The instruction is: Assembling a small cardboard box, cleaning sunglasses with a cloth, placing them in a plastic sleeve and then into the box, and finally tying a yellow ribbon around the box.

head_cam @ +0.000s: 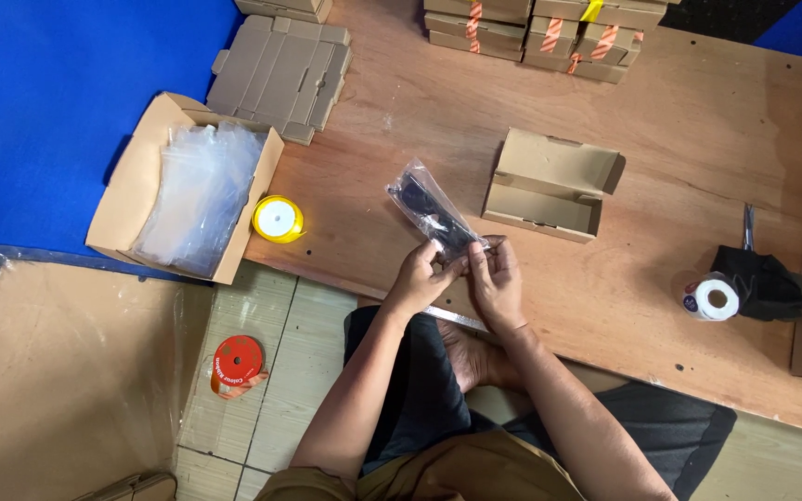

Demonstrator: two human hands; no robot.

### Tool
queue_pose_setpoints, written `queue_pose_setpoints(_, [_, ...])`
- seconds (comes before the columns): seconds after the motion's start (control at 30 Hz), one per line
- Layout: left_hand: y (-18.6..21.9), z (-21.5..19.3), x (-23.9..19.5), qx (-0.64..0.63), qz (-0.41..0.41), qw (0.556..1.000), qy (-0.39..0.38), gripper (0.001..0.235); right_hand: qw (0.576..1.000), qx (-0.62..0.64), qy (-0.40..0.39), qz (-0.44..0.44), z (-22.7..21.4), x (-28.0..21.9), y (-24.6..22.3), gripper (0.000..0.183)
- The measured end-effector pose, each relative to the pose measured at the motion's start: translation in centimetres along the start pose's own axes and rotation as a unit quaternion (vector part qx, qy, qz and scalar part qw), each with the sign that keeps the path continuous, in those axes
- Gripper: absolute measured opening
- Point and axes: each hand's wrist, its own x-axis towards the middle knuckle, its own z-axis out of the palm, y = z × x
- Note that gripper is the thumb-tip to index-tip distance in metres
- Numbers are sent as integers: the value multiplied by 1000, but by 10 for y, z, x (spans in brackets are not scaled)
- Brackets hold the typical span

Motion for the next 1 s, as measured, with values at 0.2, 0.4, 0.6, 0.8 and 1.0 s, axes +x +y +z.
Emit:
queue_pose_setpoints(0.2, [14, -1, -2, -74, -24, 997, 1, 15, 1000, 26, 5, -1, -6, 1, 21, 15])
queue_pose_setpoints(0.4, [-10, 2, -1, -66, -1, 998, 3, 14, 1000, 9, 18, -3, 3, -1, 3, 14])
queue_pose_setpoints(0.6, [-17, 7, 1, 27, 39, 999, -11, 17, 999, 7, 33, -8, -8, -3, 8, 12])
queue_pose_setpoints(0.8, [-36, 10, 1, -71, 44, 996, -28, 33, 990, -118, 54, -62, -57, 13, -18, 11])
queue_pose_setpoints(1.0, [-39, 8, 0, -96, 32, 995, -24, 30, 944, -314, 73, -69, -126, 53, -78, 11])
